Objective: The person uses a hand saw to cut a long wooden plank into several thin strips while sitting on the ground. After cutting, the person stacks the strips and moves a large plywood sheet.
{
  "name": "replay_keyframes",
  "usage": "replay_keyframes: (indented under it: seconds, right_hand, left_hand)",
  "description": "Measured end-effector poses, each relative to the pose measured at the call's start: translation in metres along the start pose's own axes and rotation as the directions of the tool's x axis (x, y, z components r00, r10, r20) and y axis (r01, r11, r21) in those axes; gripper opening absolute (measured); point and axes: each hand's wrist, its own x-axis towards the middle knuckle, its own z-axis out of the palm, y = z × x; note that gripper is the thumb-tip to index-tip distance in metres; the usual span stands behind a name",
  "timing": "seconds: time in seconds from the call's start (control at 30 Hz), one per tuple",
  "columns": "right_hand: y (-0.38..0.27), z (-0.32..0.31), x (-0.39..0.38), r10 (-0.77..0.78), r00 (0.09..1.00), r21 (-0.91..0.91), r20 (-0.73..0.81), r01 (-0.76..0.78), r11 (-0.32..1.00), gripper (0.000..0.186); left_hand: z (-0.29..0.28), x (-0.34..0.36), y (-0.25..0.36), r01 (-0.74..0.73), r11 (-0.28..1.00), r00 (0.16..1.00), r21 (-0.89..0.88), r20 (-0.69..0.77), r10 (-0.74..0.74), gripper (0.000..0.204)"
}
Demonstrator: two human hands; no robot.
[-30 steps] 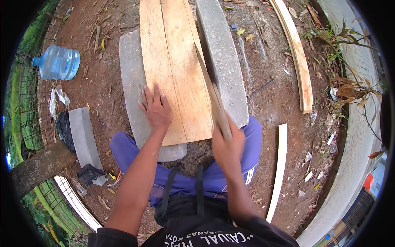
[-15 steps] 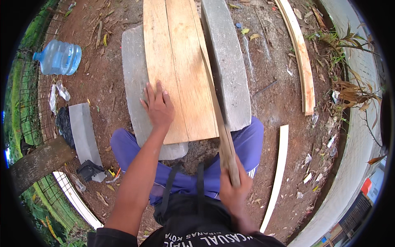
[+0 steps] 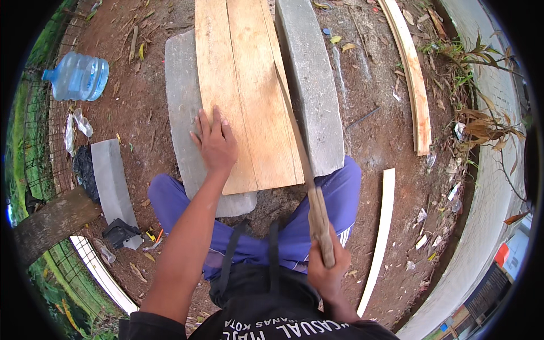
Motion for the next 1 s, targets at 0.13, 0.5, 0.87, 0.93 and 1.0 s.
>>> replay_keyframes:
  seconds: [0.13,0.5,0.87,0.93,1.0]
  right_hand:
    - [-0.011,0.070,0.139,-0.120,0.992,-0.083,-0.027,0.117,0.990,0.044]
    - [0.000,0.002,0.021,-0.202,0.979,-0.092,0.001,0.201,0.975,0.052]
    - [-0.016,0.093,0.209,-0.164,0.985,0.049,-0.053,0.166,0.985,0.044]
    - [-0.018,0.095,0.198,-0.176,0.980,0.074,-0.093,0.183,0.980,0.047]
    - [-0.017,0.095,0.189,-0.114,0.988,0.106,-0.105,0.125,0.986,0.050]
  left_hand:
    - [-0.006,-0.002,-0.007,0.008,1.000,1.000,-0.001,-0.025,-0.008,0.052]
    - [0.002,0.004,-0.002,-0.004,1.000,1.000,0.021,-0.003,0.004,0.052]
    - [0.007,-0.002,-0.009,-0.035,0.999,0.999,0.004,0.028,0.035,0.053]
    - [0.008,-0.002,-0.019,-0.042,0.999,0.999,-0.035,0.026,0.043,0.054]
    - [0.006,-0.007,-0.011,-0.051,0.998,0.998,0.026,0.029,0.050,0.053]
